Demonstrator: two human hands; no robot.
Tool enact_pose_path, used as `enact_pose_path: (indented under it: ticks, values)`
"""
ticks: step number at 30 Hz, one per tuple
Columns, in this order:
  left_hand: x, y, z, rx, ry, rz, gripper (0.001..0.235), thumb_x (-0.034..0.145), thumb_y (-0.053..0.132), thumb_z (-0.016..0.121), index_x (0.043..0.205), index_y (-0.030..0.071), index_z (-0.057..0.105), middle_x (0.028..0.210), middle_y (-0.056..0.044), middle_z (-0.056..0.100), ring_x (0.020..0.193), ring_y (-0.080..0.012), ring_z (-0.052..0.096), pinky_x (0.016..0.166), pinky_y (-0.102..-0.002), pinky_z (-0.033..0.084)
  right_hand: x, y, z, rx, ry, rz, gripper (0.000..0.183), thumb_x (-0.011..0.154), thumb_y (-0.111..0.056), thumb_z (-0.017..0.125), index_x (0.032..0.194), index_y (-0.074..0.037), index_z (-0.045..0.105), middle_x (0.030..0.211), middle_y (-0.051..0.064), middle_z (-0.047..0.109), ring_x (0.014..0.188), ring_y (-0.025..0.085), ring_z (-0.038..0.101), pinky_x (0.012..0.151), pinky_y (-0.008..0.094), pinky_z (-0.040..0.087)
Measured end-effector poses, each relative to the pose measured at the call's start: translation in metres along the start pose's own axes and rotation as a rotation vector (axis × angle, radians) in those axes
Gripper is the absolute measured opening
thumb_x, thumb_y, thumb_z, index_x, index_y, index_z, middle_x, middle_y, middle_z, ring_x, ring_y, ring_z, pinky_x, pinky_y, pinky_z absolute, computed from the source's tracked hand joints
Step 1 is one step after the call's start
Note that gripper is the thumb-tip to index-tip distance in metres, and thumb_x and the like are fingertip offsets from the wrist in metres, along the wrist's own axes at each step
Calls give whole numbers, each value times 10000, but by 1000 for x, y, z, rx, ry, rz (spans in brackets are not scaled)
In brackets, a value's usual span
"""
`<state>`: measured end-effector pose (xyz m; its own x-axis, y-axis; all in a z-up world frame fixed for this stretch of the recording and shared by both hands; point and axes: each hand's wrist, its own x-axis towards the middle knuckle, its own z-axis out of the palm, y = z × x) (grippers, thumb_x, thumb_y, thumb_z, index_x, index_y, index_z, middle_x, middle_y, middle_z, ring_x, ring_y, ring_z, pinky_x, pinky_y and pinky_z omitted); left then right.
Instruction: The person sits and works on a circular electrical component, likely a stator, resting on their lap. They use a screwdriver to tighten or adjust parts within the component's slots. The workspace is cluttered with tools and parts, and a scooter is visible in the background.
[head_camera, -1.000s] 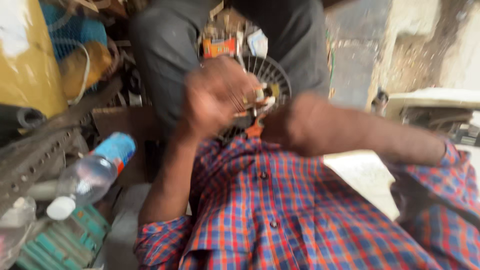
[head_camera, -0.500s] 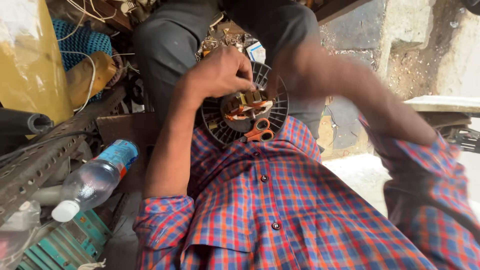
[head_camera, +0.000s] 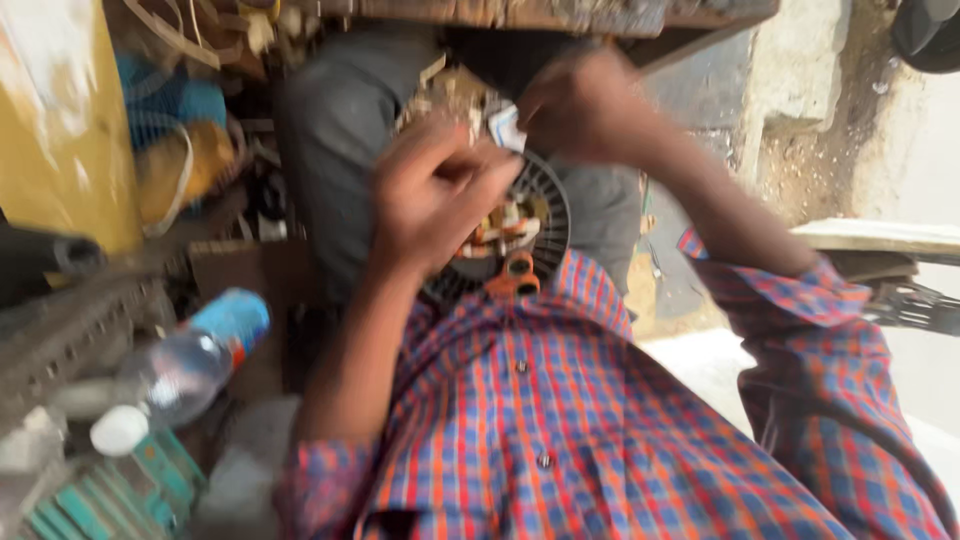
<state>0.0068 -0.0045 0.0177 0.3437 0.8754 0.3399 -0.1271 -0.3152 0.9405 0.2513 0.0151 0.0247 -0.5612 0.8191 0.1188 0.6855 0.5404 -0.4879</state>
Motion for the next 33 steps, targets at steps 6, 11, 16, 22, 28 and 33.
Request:
enact_pose_path:
  ticks: [6, 11, 16, 22, 28, 33]
  values:
    - [55, -4, -19, 239, -582, -82, 116, 874, 175, 839, 887, 76, 779, 812, -33, 711, 728, -176, 674, 681, -330, 535, -26, -87, -24, 123, -565, -53, 86, 897, -161, 727, 966, -136, 772, 793, 62, 735, 643, 261, 704, 551, 406, 556]
    - [-65, -16, -26, 243, -319, 25, 70, 981, 133, 773, 994, 82, 726, 855, -56, 674, 778, -202, 690, 724, -352, 567, -25, -75, -20, 245, -266, -346, 155, 882, -125, 734, 1021, -62, 754, 827, 112, 693, 715, 299, 681, 607, 420, 527]
    - [-76, -4, -16, 304, -156, 192, 58, 895, 40, 772, 920, 52, 721, 776, -71, 639, 632, -152, 606, 570, -312, 481, -7, 7, 29, 258, -33, -110, 76, 878, -134, 810, 930, -95, 772, 873, 63, 727, 729, 233, 668, 650, 374, 539]
    - [30, -15, -1, 207, -327, -19, 167, 865, 123, 871, 852, 33, 731, 800, -59, 656, 734, -137, 629, 654, -300, 495, -32, 3, -5, -113, -26, 119, 80, 949, -169, 806, 871, -155, 793, 839, 41, 749, 665, 232, 680, 605, 399, 519]
    - [12, -6, -23, 10, -372, -140, 103, 948, 145, 799, 934, 52, 757, 867, -42, 704, 752, -157, 670, 681, -312, 526, -34, -107, -24, 126, -602, -153, 112, 899, -132, 671, 815, -58, 684, 768, 93, 683, 648, 262, 681, 588, 425, 536]
    - [-74, 4, -9, 599, -306, 331, 151, 844, 106, 824, 875, 29, 697, 810, -95, 621, 727, -237, 627, 642, -379, 498, -10, -52, -10, 101, -168, -289, 85, 829, -71, 727, 888, -104, 780, 766, 94, 696, 677, 303, 674, 565, 437, 499]
